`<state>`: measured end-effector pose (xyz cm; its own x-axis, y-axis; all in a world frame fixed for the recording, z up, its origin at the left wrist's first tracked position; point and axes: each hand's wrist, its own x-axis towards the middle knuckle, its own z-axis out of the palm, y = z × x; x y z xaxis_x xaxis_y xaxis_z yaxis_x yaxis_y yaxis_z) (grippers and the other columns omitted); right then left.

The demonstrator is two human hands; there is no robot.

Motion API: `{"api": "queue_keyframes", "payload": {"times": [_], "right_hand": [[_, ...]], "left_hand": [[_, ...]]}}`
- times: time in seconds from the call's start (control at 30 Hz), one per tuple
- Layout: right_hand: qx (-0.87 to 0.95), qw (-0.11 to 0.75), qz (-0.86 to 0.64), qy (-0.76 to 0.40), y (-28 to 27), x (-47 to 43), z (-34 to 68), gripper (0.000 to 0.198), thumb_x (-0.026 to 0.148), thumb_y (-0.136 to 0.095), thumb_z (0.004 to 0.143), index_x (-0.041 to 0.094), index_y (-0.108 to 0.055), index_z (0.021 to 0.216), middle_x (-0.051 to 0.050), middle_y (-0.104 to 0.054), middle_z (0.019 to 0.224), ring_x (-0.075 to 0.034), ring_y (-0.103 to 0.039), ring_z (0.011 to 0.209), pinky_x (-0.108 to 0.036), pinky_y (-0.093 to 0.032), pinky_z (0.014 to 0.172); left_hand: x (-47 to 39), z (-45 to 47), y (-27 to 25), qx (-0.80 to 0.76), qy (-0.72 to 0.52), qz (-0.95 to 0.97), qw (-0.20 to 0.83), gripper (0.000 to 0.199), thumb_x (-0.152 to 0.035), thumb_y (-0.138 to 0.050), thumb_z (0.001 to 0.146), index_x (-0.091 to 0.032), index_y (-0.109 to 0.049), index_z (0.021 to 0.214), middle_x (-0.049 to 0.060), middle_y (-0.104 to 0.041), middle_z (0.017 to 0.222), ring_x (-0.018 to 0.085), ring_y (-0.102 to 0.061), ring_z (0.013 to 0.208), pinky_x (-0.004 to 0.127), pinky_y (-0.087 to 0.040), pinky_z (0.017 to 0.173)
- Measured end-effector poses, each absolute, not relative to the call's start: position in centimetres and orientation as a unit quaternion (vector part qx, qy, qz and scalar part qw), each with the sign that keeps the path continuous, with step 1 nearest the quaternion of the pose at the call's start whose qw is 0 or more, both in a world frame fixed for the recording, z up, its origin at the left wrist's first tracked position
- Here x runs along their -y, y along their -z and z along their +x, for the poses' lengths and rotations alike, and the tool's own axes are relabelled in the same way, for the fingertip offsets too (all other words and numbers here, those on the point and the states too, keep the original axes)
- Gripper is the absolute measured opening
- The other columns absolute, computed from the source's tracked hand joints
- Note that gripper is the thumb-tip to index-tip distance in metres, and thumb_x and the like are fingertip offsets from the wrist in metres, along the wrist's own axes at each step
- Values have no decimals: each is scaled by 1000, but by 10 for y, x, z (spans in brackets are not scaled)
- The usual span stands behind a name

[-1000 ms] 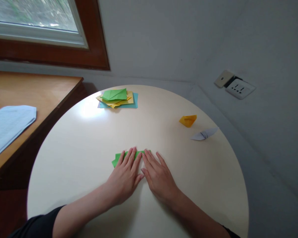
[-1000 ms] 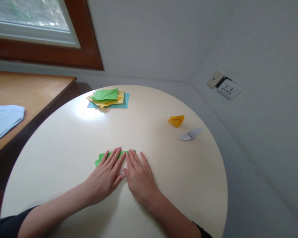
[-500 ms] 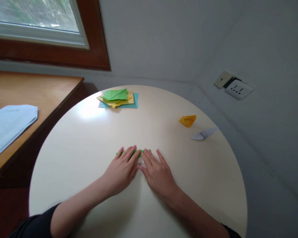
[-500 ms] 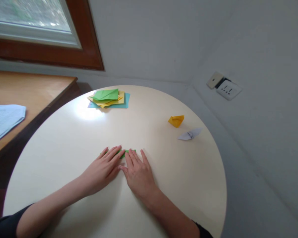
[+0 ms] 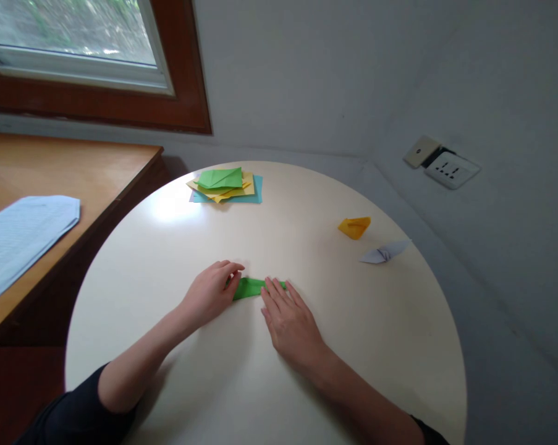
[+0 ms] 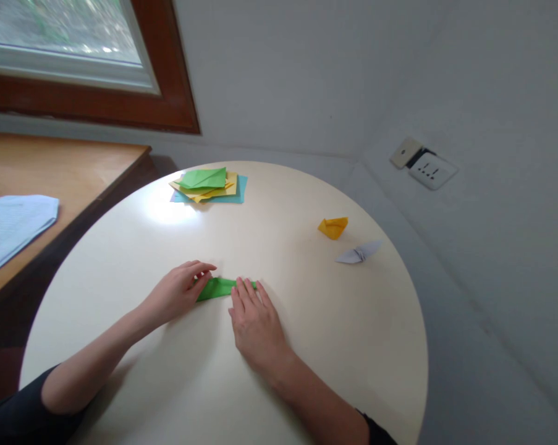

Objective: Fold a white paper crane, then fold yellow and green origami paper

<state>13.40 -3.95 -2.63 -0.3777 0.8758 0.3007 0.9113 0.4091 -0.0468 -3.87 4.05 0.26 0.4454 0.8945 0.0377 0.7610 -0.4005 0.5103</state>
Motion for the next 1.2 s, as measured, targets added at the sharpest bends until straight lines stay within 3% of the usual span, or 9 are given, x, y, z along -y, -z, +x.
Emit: {"api": "queue_keyframes", "payload": {"times": [0.23,0.5,0.67,0.8,0.97,1.2], "right_hand": [[828,143,-541,36,30,39,137,44,32,-37,92,7,-50,126,-14,-49,133,-24,-47,122,-40,-40,101],[827,134,-546,26,23,39,135,40,28,-36,93,9,-50,126,-12,-49,134,-22,-42,125,-42,-28,106],[777,140,-609,81,21,39,136,32,28,-45,90,14,-58,116,-15,-51,130,-26,-47,116,-43,-34,93],[782,125,-605,76,22,39,139,32,26,-48,88,13,-58,115,-14,-60,113,-25,-51,103,-39,-40,85],[789,128,-595,88,23,38,144,32,25,-44,90,11,-58,115,-15,-62,109,-23,-53,101,-39,-39,92],[786,106,-606,69,22,40,145,37,30,-43,91,17,-54,123,-18,-56,122,-26,-49,116,-47,-33,101]], "left_hand": [[-44,-41,-4,-518,-154,809,230,32,-29,-37,86,-18,-64,97,8,-64,93,20,-61,77,31,-47,69],[-58,-51,-1,-550,-178,781,238,28,-27,-40,81,-18,-65,90,7,-66,91,19,-60,75,28,-45,66],[-63,-54,3,-563,-199,767,235,26,-28,-40,80,-19,-64,86,5,-67,90,19,-60,77,27,-43,65],[-63,-54,5,-559,-204,768,236,26,-27,-40,80,-18,-64,85,6,-66,89,20,-59,79,28,-43,66],[-63,-54,4,-558,-202,770,235,27,-28,-39,80,-19,-64,85,5,-66,88,19,-59,78,28,-43,65],[-63,-54,2,-551,-196,777,232,28,-27,-39,80,-19,-65,86,6,-66,89,20,-60,79,28,-44,65]]}}
